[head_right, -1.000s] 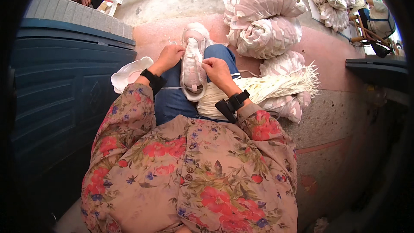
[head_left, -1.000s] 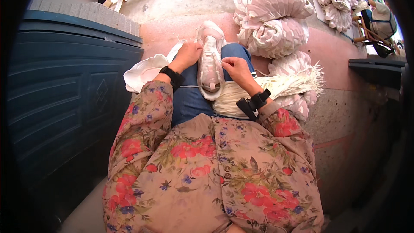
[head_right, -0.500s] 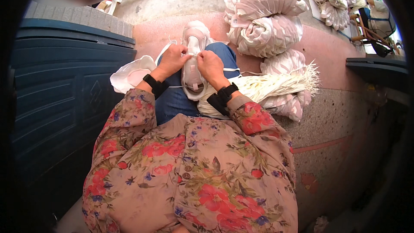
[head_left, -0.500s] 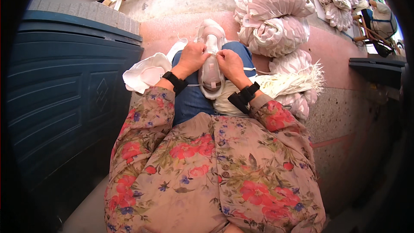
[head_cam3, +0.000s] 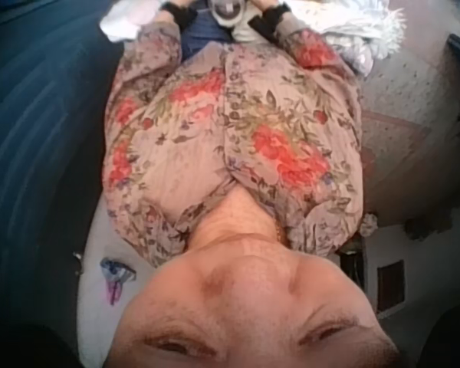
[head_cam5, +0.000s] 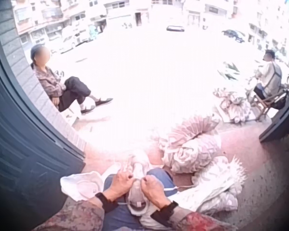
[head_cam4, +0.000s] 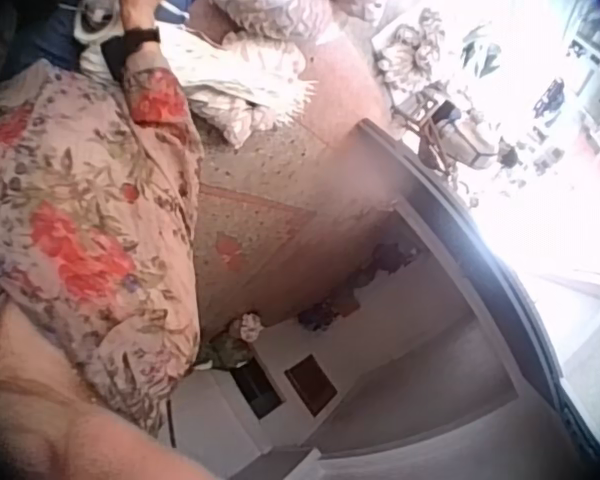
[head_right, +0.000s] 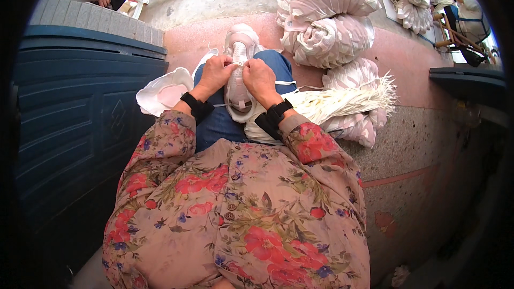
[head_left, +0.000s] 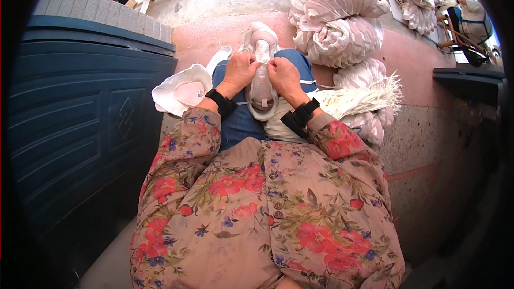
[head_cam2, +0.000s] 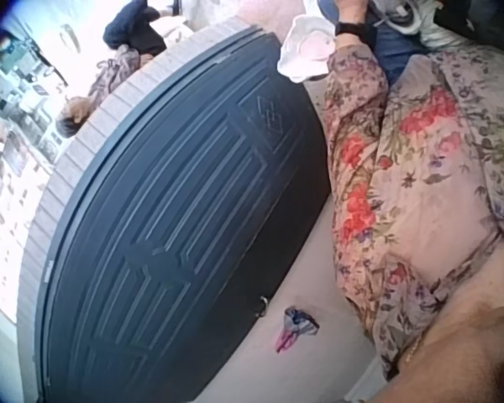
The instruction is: The recorder is tying white shoe laces through components or onto bundles.
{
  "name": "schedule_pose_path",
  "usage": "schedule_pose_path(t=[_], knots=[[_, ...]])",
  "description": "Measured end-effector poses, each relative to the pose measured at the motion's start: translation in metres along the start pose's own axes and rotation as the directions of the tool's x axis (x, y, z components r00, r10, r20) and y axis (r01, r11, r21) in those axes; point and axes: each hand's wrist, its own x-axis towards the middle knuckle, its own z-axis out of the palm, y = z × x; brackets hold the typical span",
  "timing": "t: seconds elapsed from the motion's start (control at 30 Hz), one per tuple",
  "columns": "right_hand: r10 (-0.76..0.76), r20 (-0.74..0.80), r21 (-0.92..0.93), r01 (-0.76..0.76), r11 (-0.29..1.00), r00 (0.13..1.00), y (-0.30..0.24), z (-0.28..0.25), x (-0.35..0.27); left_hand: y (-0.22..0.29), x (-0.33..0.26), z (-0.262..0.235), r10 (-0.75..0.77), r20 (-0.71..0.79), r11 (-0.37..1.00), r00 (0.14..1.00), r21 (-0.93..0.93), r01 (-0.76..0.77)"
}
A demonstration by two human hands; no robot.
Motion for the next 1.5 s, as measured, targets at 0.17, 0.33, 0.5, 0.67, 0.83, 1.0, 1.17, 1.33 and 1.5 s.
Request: schedule_pose_path(t=[0.17,0.33,0.5,0.67,0.83,1.0,1.17,1.33,1.5], knots=[[-0.169,-0.036,-0.009,0.168,0.986,0.985,-0.002,0.000,0.000,0.002,-0.004,-0.005,-0.078,0.008,0.992,0.997,-0.101,0.078],[-0.262,-0.001,-0.081,0.261,0.962,0.965,-0.007,0.003,0.004,0.002,-0.004,-0.005,-0.069,-0.007,0.991,0.998,-0.117,0.068],[-0.263,-0.011,-0.044,0.262,0.964,0.965,-0.006,0.001,0.005,0.006,-0.010,-0.016,0.103,-0.174,0.994,0.979,0.059,-0.094],[-0.413,-0.008,-0.002,0.413,0.911,0.911,-0.009,-0.001,0.010,0.009,-0.022,-0.024,0.173,-0.098,0.951,0.980,0.275,-0.140],[-0.448,0.079,-0.018,0.451,0.892,0.890,-0.018,-0.001,0.016,0.006,-0.016,-0.019,0.043,0.025,0.982,0.999,0.181,-0.047],[-0.369,0.104,-0.002,0.371,0.928,0.924,-0.019,-0.004,0.016,0.004,-0.002,-0.023,0.196,0.095,0.925,0.976,0.311,-0.217],[-0.352,0.035,0.079,0.348,0.934,0.935,-0.013,-0.007,0.015,0.004,0.006,-0.028,0.438,0.238,0.757,0.867,0.422,-0.499],[-0.158,0.283,0.107,0.133,0.985,0.946,0.026,-0.073,0.005,-0.041,-0.015,-0.127,0.053,0.044,0.560,0.998,0.826,-0.066],[0.217,0.285,0.459,-0.331,0.824,0.934,0.104,-0.191,-0.037,-0.119,-0.101,-0.319,-0.326,-0.764,0.416,0.556,0.413,0.811]])
